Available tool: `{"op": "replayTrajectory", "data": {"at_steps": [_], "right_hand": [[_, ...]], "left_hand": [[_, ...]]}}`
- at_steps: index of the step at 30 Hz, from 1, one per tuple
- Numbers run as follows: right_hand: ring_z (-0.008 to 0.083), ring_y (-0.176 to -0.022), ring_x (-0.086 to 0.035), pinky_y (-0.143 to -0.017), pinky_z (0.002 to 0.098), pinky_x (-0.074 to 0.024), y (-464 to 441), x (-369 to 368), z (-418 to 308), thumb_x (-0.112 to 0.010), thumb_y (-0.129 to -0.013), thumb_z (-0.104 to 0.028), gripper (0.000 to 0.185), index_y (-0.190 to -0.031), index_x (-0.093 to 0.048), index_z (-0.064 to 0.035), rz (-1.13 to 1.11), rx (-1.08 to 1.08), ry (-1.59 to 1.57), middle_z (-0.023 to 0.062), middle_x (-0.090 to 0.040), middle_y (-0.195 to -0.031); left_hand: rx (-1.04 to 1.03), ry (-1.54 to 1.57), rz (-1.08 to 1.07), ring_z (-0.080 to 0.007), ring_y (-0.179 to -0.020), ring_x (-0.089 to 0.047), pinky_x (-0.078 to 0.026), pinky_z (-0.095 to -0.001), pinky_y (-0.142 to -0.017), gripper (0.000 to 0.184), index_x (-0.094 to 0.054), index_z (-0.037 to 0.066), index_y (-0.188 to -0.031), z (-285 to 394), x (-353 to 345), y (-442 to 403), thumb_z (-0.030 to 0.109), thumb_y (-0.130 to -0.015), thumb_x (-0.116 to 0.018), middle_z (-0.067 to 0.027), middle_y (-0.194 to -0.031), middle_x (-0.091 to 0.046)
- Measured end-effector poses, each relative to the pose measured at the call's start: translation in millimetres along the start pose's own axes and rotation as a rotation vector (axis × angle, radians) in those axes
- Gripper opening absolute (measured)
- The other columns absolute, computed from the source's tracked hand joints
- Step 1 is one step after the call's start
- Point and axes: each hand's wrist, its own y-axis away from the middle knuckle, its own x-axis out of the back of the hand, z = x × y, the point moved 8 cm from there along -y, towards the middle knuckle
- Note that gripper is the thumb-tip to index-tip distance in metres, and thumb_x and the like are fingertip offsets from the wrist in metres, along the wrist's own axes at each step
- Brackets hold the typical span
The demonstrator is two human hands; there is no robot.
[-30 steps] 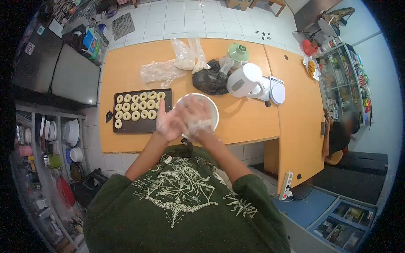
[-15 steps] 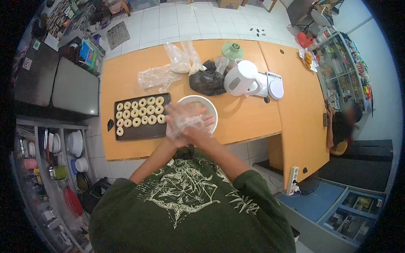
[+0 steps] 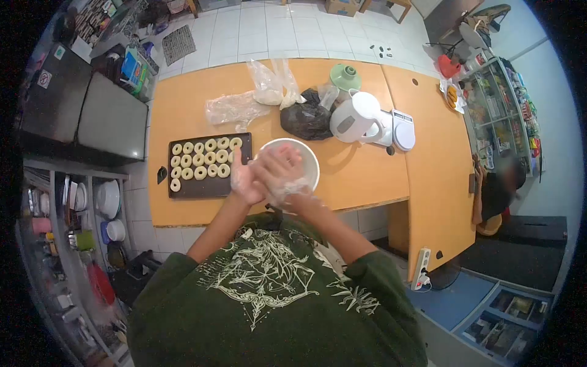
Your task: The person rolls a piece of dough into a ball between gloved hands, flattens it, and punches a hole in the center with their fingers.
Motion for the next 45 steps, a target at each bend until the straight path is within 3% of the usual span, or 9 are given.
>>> {"op": "replayTrajectory", "data": {"at_steps": [4, 6, 10, 19, 26, 35, 38, 39, 45], "right_hand": [[0.0369, -0.134, -0.046, -0.116, 0.0578, -0.0252, 10, -6, 52, -0.056, -0.094, -0.039, 0.042, -0.128, -0.063, -0.0156, -0.047, -0.243, 0.048, 0.0178, -0.054, -0.139], [0.0387, -0.134, -0.045, -0.116, 0.0563, -0.0265, 8, -11, 32, -0.056, -0.094, -0.038, 0.042, -0.127, -0.063, -0.0129, -0.047, -0.103, -0.106, 0.0199, -0.053, -0.139], [0.0422, -0.135, -0.044, -0.115, 0.0534, -0.0289, 12, -12, -22, -0.057, -0.094, -0.035, 0.041, -0.124, -0.065, -0.0075, -0.052, 0.178, -0.421, 0.0241, -0.051, -0.139], [0.0285, -0.136, -0.046, -0.113, 0.0622, -0.0188, -2, -42, 9, -0.058, -0.092, -0.026, 0.044, -0.132, -0.059, -0.0083, -0.13, -0.262, -0.012, 0.0094, -0.055, -0.142], [0.0342, -0.138, -0.042, -0.117, 0.0566, -0.0185, 11, -37, 43, -0.053, -0.094, -0.025, 0.047, -0.139, -0.053, -0.0107, 0.108, -0.275, -0.081, 0.0173, -0.052, -0.14], [0.0379, -0.134, -0.046, -0.111, 0.0572, -0.0319, 1, -14, 32, -0.064, -0.086, -0.035, 0.057, -0.137, -0.055, -0.0117, 0.033, -0.255, 0.053, 0.0148, -0.05, -0.143], [0.0385, -0.134, -0.046, -0.113, 0.0566, -0.0292, -11, -28, -7, -0.067, -0.084, -0.038, 0.06, -0.137, -0.055, -0.0118, -0.214, -0.359, -0.233, 0.0147, -0.049, -0.144], [0.0386, -0.131, -0.048, -0.114, 0.0558, -0.0282, -8, -33, -27, -0.067, -0.084, -0.038, 0.061, -0.137, -0.056, -0.0104, -0.029, -0.069, -0.066, 0.0169, -0.052, -0.141], [0.0376, -0.13, -0.05, -0.112, 0.0527, -0.0311, 1, 0, 13, -0.066, -0.086, -0.035, 0.053, -0.13, -0.059, -0.0055, 0.08, -0.2, -0.049, 0.019, -0.056, -0.136]], "left_hand": [[0.098, 0.486, -0.504, -0.0416, -0.144, -0.03, -0.024, -0.0522, -0.119, 0.12, -0.024, -0.005, -0.152, -18, -28, 11, 0.091, -0.081, -0.021, -0.0292, -0.154, -0.031], [0.054, -0.08, -0.315, -0.0392, -0.147, -0.026, -0.022, -0.0507, -0.12, 0.118, -0.024, -0.004, -0.153, -27, -6, -4, 0.089, -0.082, -0.021, -0.0288, -0.156, -0.029], [-0.045, -0.019, -0.091, -0.0384, -0.148, -0.023, -0.019, -0.0519, -0.121, 0.116, -0.021, -0.005, -0.154, 10, 5, 1, 0.088, -0.084, -0.017, -0.0281, -0.159, -0.021], [-0.198, -0.299, 0.234, -0.0338, -0.131, -0.048, -0.037, -0.0506, -0.112, 0.085, -0.035, 0.003, -0.15, 15, 66, -15, 0.069, -0.097, -0.025, -0.0215, -0.147, -0.045], [-0.101, -0.371, 0.286, -0.0402, -0.136, -0.042, -0.036, -0.0525, -0.113, 0.092, -0.027, 0.007, -0.155, -23, 39, 4, 0.076, -0.094, -0.023, -0.0205, -0.151, -0.042], [0.182, 0.465, -0.341, -0.0419, -0.142, -0.036, -0.031, -0.0539, -0.115, 0.122, -0.021, -0.002, -0.155, -20, 4, 16, 0.093, -0.079, -0.016, -0.0268, -0.156, -0.03], [0.147, 0.037, -0.395, -0.0357, -0.139, -0.041, -0.032, -0.0502, -0.115, 0.121, -0.026, -0.003, -0.152, -31, -9, 12, 0.093, -0.079, -0.02, -0.022, -0.152, -0.039], [0.132, -0.107, -0.411, -0.0337, -0.138, -0.043, -0.032, -0.049, -0.116, 0.12, -0.028, -0.003, -0.151, -30, -16, 14, 0.093, -0.079, -0.022, -0.0204, -0.151, -0.042], [0.074, -0.192, 0.148, -0.034, -0.141, -0.039, -0.027, -0.0541, -0.118, 0.113, -0.027, 0.0, -0.153, -13, 1, 25, 0.089, -0.083, -0.021, -0.0215, -0.156, -0.035]]}}
